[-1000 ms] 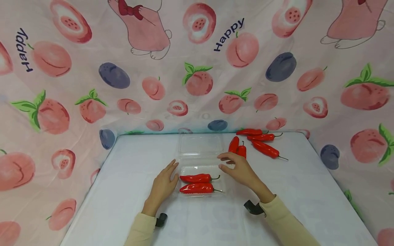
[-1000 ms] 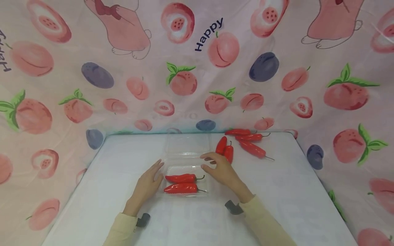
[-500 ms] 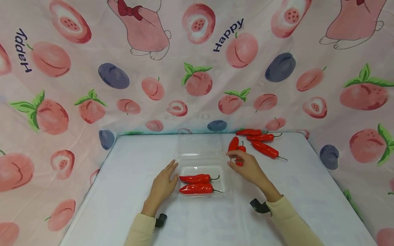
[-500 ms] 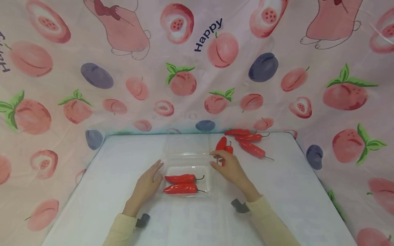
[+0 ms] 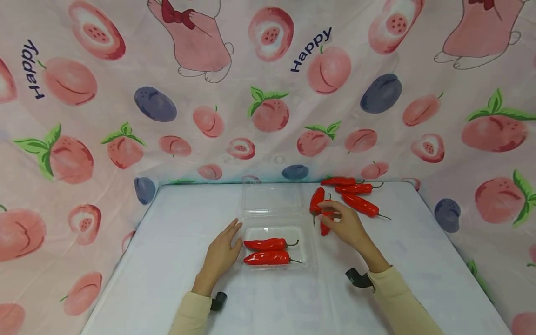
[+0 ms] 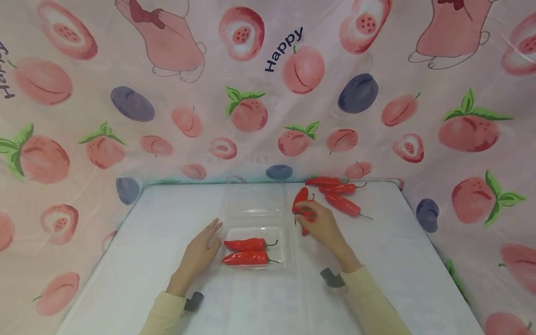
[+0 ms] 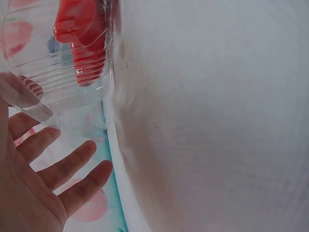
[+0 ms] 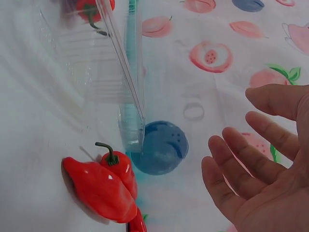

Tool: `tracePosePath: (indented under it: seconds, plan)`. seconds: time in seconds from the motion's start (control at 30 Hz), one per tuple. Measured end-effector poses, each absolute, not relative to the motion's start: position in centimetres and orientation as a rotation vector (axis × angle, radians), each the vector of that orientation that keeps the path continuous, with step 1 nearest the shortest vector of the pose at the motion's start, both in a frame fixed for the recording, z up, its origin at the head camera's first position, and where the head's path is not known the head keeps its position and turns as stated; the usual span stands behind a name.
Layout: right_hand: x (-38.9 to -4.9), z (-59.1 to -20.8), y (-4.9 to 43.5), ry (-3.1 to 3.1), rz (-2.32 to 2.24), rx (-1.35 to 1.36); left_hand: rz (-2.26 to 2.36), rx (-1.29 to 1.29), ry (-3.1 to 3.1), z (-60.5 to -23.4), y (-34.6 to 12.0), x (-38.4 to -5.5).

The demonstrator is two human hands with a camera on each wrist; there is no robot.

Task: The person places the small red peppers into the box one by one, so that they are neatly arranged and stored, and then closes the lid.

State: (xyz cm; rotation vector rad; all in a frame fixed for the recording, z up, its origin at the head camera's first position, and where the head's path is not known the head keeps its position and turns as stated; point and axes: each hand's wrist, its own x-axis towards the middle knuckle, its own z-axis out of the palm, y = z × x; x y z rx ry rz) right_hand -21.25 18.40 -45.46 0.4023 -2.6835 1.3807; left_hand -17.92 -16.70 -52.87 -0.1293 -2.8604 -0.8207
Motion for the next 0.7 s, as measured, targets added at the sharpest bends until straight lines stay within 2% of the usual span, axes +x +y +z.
tracePosePath:
  seconds: [0.7]
  plan:
    - [-22.5,-46.5,21.7,-2.732,1.349,0.226,-0.818,-0.141,-2.854,-52.9,-16.8,-17.9]
